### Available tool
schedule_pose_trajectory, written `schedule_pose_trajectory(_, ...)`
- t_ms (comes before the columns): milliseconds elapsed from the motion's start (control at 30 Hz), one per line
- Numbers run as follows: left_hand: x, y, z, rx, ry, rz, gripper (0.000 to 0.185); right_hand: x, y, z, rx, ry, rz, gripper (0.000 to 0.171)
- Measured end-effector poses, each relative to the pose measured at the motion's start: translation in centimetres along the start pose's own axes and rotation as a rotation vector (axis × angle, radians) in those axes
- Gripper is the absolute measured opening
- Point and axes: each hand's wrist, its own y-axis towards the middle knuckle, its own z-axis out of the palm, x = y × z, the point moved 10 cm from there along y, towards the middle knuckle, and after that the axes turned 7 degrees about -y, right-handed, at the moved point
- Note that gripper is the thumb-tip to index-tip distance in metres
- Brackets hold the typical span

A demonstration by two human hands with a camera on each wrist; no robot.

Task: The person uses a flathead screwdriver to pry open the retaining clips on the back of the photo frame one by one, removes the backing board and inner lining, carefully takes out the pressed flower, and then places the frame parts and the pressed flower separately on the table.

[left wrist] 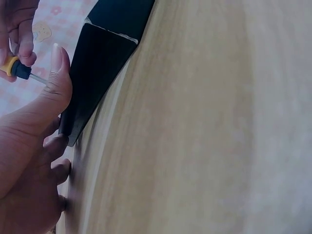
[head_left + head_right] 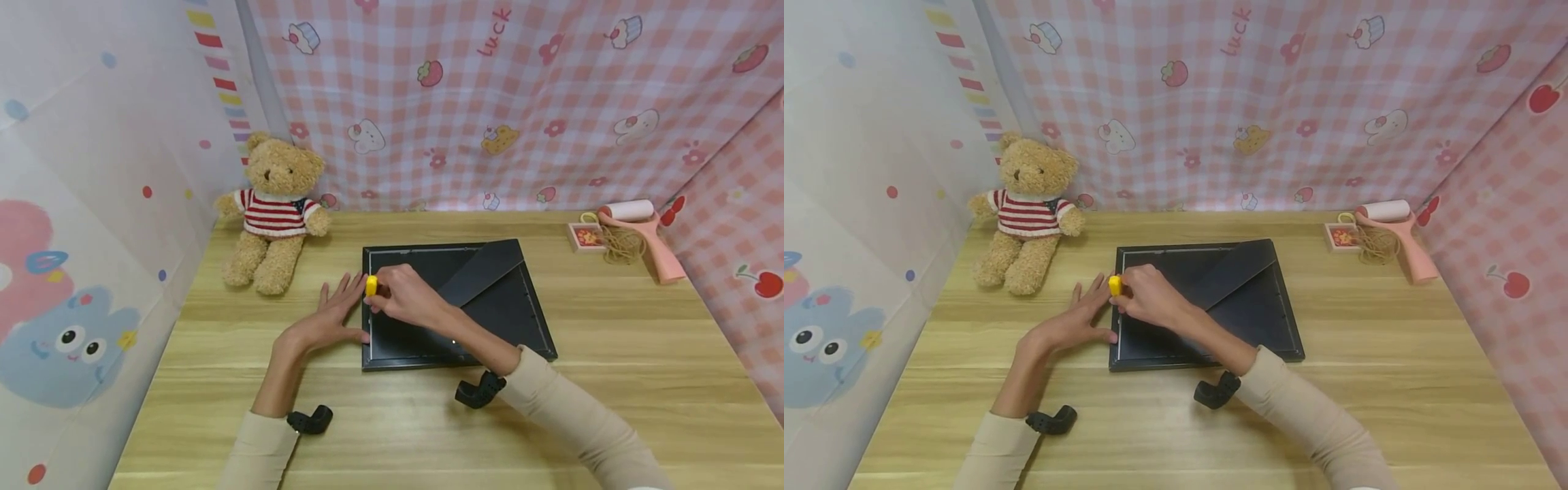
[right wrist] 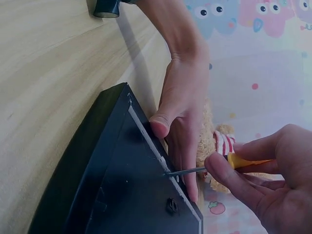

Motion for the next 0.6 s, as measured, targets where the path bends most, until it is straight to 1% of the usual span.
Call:
schedule_pose_trajectory(67, 0.0, 0.0, -0.1, -0.002, -0.003, -0.001, 0.128, -0.1, 0.1, 0.1, 0.008, -0.004, 0.002, 0.012)
schedule_pose_trajectory(167, -0.1, 0.0, -0.1, -0.008, -0.002, 0.005, 0.128, -0.8, 0.0, 0.0, 0.022, 0.027, 0.029, 0.014)
schedule_pose_trajectory(267, -0.3, 0.2, 0.0, -0.009, 0.006, 0.019, 0.129, -1.8, -0.6, -1.0, 0.009, 0.076, 0.060, 0.015)
schedule_pose_trajectory(333, -0.4, 0.2, 0.1, -0.007, 0.013, 0.026, 0.129, -2.5, -1.3, -2.5, -0.033, 0.109, 0.079, 0.016)
schedule_pose_trajectory(467, -0.5, 0.1, 0.1, -0.004, 0.018, 0.014, 0.129, -4.6, -2.7, -7.3, -0.188, 0.082, 0.112, 0.020)
schedule_pose_trajectory(533, -0.7, -0.1, 0.1, 0.002, 0.015, -0.002, 0.130, -6.2, -3.4, -9.7, -0.262, 0.041, 0.119, 0.021)
schedule_pose_trajectory(600, -1.0, -0.3, 0.2, 0.014, 0.009, -0.018, 0.130, -7.9, -4.0, -11.5, -0.319, -0.048, 0.109, 0.021)
